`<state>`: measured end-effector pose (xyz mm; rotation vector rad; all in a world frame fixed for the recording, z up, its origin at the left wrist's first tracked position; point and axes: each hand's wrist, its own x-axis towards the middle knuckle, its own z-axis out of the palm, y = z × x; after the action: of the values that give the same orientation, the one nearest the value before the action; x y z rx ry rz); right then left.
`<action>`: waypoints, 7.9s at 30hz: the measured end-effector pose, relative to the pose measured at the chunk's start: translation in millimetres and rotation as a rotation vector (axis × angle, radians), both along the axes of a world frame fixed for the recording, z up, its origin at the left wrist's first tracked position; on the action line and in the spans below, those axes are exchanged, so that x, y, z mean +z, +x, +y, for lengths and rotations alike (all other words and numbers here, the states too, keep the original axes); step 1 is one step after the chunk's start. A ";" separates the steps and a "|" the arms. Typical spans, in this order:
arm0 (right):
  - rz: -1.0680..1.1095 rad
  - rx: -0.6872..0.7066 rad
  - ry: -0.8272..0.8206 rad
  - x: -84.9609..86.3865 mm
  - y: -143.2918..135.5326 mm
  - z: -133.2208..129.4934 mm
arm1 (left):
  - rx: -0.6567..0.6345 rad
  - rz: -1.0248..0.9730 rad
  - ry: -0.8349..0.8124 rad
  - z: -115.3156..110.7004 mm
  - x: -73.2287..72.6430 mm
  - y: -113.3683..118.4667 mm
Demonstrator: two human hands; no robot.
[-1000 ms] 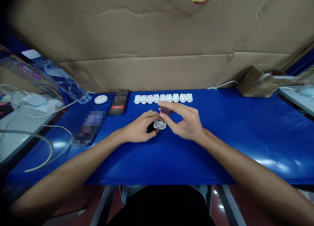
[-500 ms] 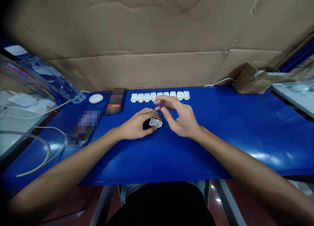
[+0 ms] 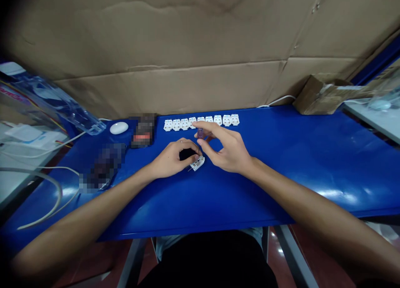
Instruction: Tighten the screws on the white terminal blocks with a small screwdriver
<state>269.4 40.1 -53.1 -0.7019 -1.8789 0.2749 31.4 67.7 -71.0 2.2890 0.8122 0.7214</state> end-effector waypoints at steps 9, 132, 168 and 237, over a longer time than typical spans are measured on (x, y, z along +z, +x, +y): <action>0.074 -0.044 0.009 -1.1 -5.3 -1.5 | -0.038 0.011 -0.043 -1.8 8.1 -6.0; 0.037 0.191 -0.056 -8.5 -21.4 13.3 | -0.102 0.155 0.118 11.8 10.8 -29.6; 0.091 0.111 0.063 8.2 -25.7 11.3 | -0.119 0.041 0.051 17.3 -3.7 -28.0; 0.083 0.123 0.017 9.1 -23.7 8.3 | -0.142 0.066 0.082 11.7 5.1 -21.3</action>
<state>245.7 48.4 -44.0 -0.5563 -1.8458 0.3612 10.0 79.3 -65.8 2.4270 0.6522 0.6283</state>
